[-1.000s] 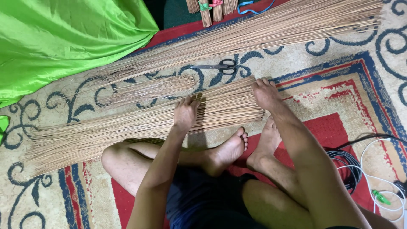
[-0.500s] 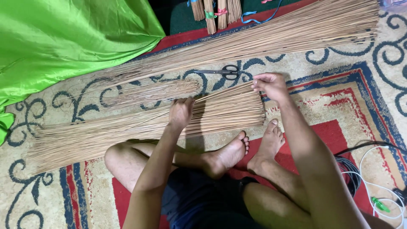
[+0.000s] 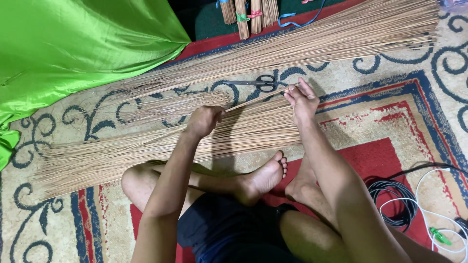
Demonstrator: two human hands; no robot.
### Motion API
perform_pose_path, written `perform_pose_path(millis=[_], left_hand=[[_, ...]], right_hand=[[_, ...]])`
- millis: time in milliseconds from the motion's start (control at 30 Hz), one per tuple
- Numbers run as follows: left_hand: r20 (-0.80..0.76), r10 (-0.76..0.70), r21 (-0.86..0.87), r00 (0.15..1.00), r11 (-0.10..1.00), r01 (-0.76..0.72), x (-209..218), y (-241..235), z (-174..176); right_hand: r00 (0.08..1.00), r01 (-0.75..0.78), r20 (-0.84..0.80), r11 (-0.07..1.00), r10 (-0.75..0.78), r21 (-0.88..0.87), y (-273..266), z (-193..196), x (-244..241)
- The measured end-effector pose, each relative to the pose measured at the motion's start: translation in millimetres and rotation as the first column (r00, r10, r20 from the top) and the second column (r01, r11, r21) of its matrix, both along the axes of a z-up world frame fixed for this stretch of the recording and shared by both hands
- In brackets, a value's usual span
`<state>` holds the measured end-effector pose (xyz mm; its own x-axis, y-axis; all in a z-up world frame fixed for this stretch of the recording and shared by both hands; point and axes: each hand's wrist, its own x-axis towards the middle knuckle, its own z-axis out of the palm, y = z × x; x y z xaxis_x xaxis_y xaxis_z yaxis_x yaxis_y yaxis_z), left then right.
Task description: Assembling a broom by aligning and trimming thin wooden sticks on the floor.
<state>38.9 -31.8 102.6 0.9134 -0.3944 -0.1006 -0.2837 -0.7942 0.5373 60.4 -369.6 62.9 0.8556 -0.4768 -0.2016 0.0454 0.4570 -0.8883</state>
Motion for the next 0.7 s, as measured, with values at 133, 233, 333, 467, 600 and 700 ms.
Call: perform_pose_path(millis=[133,233,333,467,600,700], left_hand=[[-0.054,-0.013,-0.025,0.998,1.000,0.012,4,-1,0],[-0.089,-0.023,-0.054,0.996,0.998,0.018,8,-3,-1],[-0.104,-0.042,-0.111,0.994,0.993,0.031,12,-3,-6],[-0.129,-0.045,-0.124,0.991,0.992,0.029,9,-5,4],[-0.130,-0.029,-0.131,0.991,0.991,0.011,9,-4,2],[-0.139,-0.014,-0.132,0.990,0.991,-0.005,8,-3,7]], right_hand=[[1.000,0.020,0.004,1.000,-0.020,0.003,0,-2,1],[0.999,0.038,0.000,0.999,-0.038,0.001,0,-3,2],[0.999,0.053,-0.006,0.999,-0.053,0.013,2,2,0],[0.995,0.089,-0.050,0.993,-0.086,0.075,2,7,-2],[0.994,0.089,-0.072,0.990,-0.082,0.106,1,5,-1],[0.993,0.092,-0.086,0.985,-0.081,0.144,0,-5,4]])
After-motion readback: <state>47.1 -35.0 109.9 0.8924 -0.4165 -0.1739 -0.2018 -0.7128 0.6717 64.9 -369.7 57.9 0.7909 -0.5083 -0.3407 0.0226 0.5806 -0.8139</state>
